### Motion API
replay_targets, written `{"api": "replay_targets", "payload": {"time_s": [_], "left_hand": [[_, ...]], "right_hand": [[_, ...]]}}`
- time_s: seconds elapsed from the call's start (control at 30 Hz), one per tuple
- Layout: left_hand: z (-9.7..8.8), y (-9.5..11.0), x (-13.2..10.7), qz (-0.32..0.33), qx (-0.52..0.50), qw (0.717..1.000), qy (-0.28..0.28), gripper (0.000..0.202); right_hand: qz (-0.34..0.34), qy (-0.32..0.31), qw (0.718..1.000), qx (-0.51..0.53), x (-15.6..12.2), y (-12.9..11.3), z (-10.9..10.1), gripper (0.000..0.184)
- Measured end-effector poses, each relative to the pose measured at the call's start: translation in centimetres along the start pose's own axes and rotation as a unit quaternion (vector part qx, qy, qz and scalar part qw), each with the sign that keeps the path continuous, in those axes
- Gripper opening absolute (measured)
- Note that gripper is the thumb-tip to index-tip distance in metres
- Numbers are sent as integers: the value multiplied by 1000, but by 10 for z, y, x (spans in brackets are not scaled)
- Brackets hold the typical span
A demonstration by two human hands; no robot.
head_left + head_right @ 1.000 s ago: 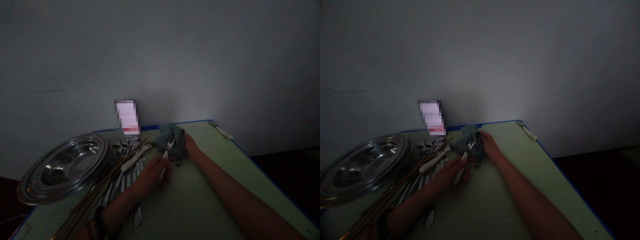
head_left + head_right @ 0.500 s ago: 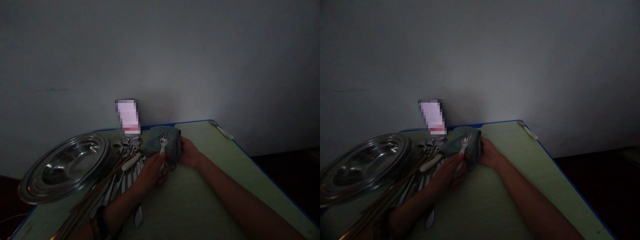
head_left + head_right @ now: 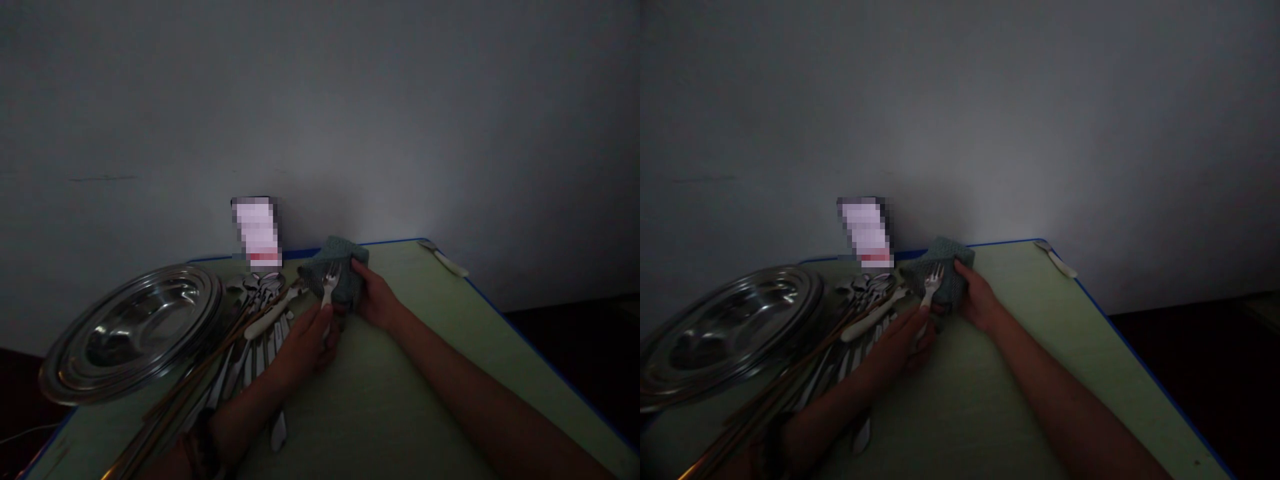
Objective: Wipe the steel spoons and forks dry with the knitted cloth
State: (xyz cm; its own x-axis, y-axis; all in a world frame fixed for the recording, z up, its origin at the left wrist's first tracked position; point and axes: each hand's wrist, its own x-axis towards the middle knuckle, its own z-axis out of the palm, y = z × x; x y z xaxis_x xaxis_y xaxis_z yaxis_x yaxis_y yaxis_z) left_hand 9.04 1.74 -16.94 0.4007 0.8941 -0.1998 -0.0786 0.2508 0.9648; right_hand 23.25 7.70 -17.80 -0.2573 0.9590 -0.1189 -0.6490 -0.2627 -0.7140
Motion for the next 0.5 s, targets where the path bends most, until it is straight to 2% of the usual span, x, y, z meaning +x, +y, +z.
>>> {"api": "replay_targets", "payload": {"time_s": [0.1, 0.2, 0.37, 0.5], "left_hand": [[-1, -1, 0, 9, -11, 1000, 17, 22], [-2, -1, 1, 23, -3, 999, 25, 26], [-1, -1, 0, 21, 3, 1000, 21, 29], [1, 2, -4, 40, 7, 999, 22, 30]], "right_hand": [[-7, -5, 1000, 18, -1, -6, -2, 38], [28, -24, 999, 37, -5, -9, -4, 49], [46, 0, 998, 43, -5, -8, -2, 32], [37, -3, 999, 27, -2, -7, -2, 28]]}}
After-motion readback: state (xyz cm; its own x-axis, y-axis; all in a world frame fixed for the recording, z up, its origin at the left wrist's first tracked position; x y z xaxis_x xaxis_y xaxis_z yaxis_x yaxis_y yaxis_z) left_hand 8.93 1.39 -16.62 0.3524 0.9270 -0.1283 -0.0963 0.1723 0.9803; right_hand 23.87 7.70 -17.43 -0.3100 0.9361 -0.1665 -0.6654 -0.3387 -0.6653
